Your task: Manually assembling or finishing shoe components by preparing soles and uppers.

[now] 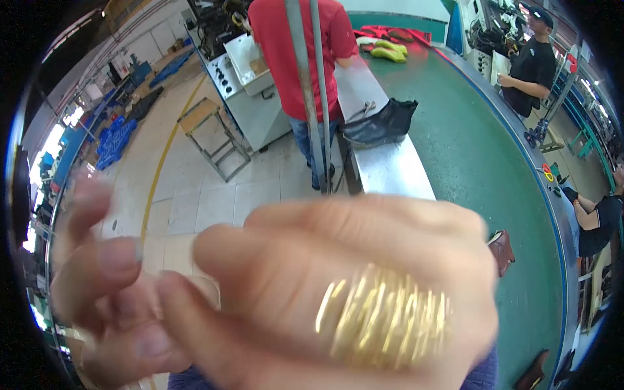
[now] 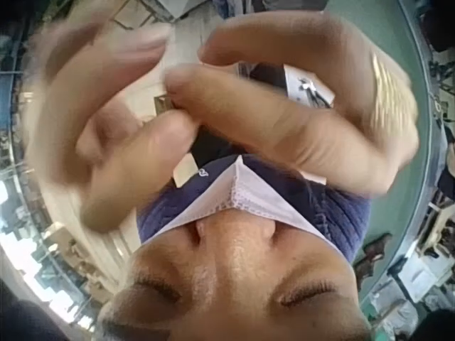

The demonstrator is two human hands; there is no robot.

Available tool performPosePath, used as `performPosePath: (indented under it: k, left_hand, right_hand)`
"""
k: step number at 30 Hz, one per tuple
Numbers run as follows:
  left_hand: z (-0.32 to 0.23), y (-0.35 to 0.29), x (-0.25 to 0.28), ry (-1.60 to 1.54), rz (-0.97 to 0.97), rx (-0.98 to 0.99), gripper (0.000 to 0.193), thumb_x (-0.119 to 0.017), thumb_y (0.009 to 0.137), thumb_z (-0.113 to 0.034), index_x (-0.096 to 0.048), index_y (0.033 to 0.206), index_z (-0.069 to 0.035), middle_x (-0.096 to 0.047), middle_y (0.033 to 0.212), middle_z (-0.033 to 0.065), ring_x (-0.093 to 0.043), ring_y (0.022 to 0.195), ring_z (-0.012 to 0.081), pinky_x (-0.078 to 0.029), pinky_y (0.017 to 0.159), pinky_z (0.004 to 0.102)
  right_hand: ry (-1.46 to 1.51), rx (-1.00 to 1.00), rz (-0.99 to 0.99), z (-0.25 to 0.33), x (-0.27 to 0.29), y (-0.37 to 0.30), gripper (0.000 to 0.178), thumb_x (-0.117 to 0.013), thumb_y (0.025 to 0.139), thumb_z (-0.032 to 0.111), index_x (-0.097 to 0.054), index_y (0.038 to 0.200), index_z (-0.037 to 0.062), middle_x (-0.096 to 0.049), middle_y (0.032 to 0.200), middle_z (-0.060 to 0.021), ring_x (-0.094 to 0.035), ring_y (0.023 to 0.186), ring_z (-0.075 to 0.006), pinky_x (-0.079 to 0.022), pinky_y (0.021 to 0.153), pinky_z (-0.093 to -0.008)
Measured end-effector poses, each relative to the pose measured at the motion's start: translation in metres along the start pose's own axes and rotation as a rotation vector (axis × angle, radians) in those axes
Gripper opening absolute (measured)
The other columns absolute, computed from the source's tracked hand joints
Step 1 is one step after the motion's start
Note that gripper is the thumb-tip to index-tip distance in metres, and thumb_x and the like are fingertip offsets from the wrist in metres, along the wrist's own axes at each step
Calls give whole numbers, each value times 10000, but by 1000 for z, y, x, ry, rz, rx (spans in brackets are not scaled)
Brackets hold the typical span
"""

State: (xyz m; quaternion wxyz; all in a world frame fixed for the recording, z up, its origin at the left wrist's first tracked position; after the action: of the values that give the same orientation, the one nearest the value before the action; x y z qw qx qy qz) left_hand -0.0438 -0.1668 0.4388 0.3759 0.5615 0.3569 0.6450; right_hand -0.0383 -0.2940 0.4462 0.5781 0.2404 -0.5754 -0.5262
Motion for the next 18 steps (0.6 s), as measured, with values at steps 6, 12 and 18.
performPosePath:
  k: [6,12,18]
  left_hand:
    - [16,-4,-13,192,95,4,332,-495,917,-388,-557,991,-70,-582,1083,192,-589,1007,345,-464,888,498]
    - [-7,-1,7,327,129,-117,253,-510,920,-309,-557,966,-65,-565,1053,175,-586,961,308,-480,847,439]
    - [-14,12,0,502,169,-253,174,-525,923,-229,-558,942,-59,-549,1023,158,-583,916,270,-497,807,379]
  right_hand:
    - [-426,-189,97,24,16,-55,285,-688,727,246,-595,972,136,-575,760,-29,-499,604,-171,-382,583,-307]
    - [-502,-174,243,-19,-21,26,211,-601,751,278,-536,886,129,-513,732,-42,-447,599,-176,-345,572,-314]
    - [-565,-124,370,-14,-20,29,191,-514,775,309,-476,800,123,-452,704,-56,-396,593,-182,-309,561,-321]
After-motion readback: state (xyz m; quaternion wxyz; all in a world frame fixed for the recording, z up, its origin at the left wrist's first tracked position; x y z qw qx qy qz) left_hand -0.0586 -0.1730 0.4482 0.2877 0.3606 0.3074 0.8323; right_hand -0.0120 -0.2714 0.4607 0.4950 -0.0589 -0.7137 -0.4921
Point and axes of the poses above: each hand's wrist, its own y-axis towards the middle knuckle, its own x-axis out of the back of the hand, z = x × y, the point moved 9 cm from there along y, towards the middle knuckle
